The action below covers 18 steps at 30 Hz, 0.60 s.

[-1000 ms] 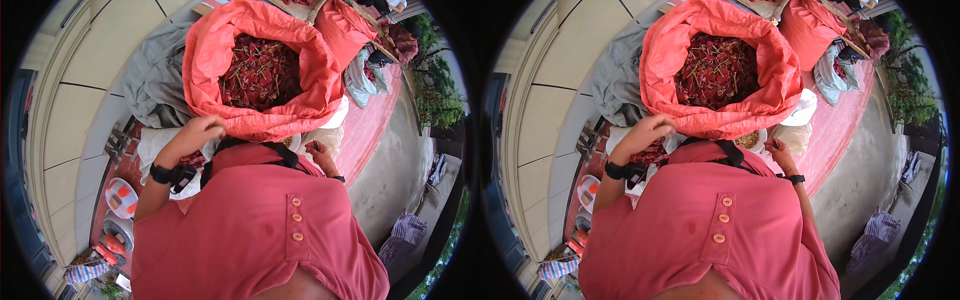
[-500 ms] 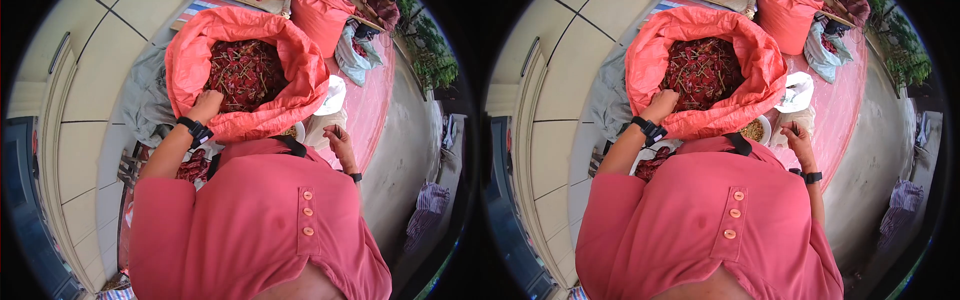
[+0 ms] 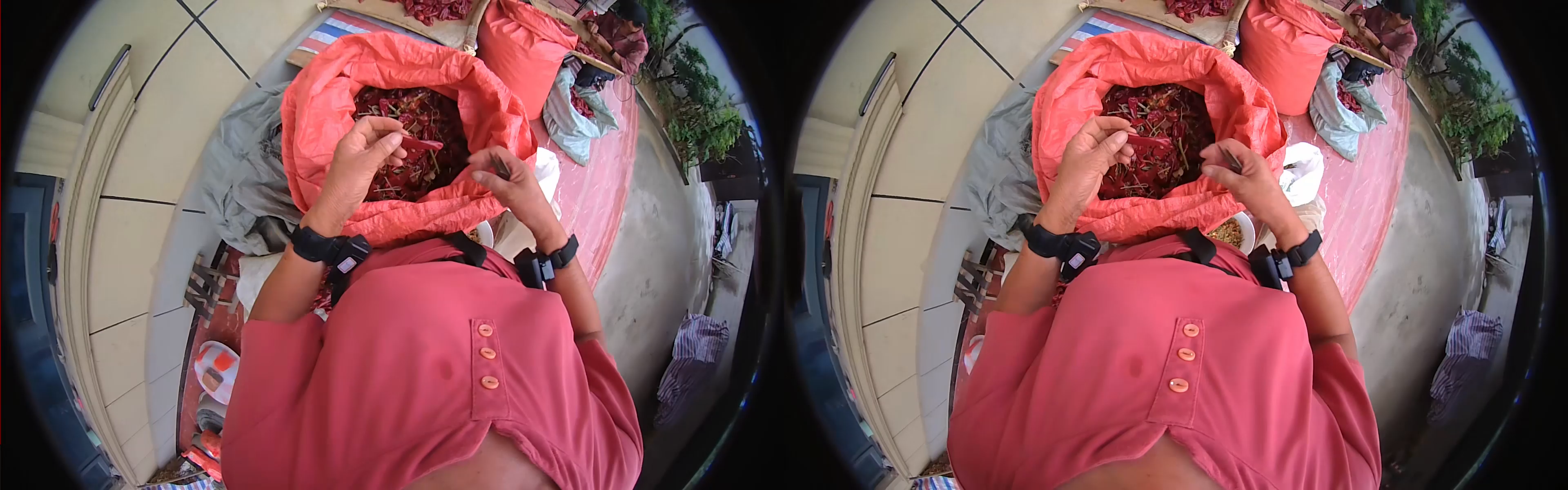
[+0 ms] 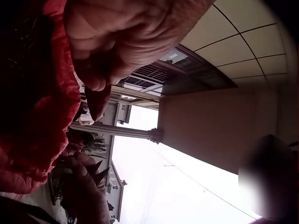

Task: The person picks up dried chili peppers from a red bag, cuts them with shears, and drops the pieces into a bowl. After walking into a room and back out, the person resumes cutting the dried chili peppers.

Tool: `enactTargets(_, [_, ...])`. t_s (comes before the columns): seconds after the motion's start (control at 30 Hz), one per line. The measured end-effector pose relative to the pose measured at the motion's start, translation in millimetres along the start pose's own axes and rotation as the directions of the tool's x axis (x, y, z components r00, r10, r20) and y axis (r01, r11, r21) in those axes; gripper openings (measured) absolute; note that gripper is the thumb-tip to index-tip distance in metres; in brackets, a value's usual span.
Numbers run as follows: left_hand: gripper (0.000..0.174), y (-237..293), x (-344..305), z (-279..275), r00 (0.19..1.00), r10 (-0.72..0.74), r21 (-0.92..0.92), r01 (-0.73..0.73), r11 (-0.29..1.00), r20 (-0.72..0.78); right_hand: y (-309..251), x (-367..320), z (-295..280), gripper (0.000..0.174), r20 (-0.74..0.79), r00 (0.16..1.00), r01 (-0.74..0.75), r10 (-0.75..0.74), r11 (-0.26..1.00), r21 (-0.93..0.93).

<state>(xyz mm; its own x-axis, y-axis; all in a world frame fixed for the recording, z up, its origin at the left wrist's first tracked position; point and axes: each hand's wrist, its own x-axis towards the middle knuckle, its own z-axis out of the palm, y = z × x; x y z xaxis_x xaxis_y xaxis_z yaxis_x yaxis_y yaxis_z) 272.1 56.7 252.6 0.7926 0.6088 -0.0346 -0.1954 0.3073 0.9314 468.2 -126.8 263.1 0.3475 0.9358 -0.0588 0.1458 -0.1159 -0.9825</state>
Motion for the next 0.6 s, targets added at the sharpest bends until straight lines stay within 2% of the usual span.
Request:
enactTargets(0.03, [0.017,1.8,-1.1,4.8,1.0,0.012,-0.069,-0.012,0.998,-0.007,-6.2,6.5,8.4,0.021,0.017,1.0,-0.023,0.023,0.998,0.057])
enactTargets(0.1, [0.017,4.2,-3.7,11.6,0.999,0.039,-0.059,-0.04,0.997,-0.016,-23.2,19.3,23.7,0.023,0.057,0.996,-0.073,0.065,0.983,0.169])
enactTargets(0.13, [0.017,6.1,-5.7,15.4,0.997,0.067,-0.037,-0.068,0.997,-0.024,-35.0,22.8,31.8,0.021,0.05,0.999,-0.026,0.016,0.978,0.205])
enactTargets(0.2, [0.019,11.4,-9.4,18.4,0.995,0.097,0.0,-0.097,0.995,-0.003,-38.7,29.2,35.2,0.019,0.06,0.998,-0.046,0.037,0.986,0.159])
enactTargets(0.23, [0.021,12.2,-11.3,21.1,0.987,0.162,0.024,-0.162,0.987,-0.009,-39.6,31.1,37.6,0.018,0.064,0.997,-0.059,0.051,0.989,0.136])
enactTargets(0.3, [0.026,11.4,-14.6,28.9,0.958,0.286,0.073,-0.284,0.956,-0.015,-40.9,32.5,43.9,0.014,0.095,0.995,-0.06,0.041,0.977,0.203])
enactTargets(0.33, [0.036,12.2,-18.6,31.5,0.953,0.302,0.051,-0.3,0.952,-0.018,-41.2,32.1,46.1,0.013,0.115,0.991,-0.091,0.067,0.97,0.225])
enactTargets(0.37, [0.037,14.6,-23.8,34.5,0.953,0.3,0.07,-0.297,0.952,-0.039,-40.6,30.4,48.3,0.013,0.132,0.987,-0.125,0.094,0.96,0.249])
enactTargets(0.6, [0.036,9.9,-35.2,39.8,0.954,0.291,0.217,-0.271,0.938,-0.07,-43.6,22.7,65.3,0.014,0.041,0.997,-0.071,0.06,0.923,0.379])
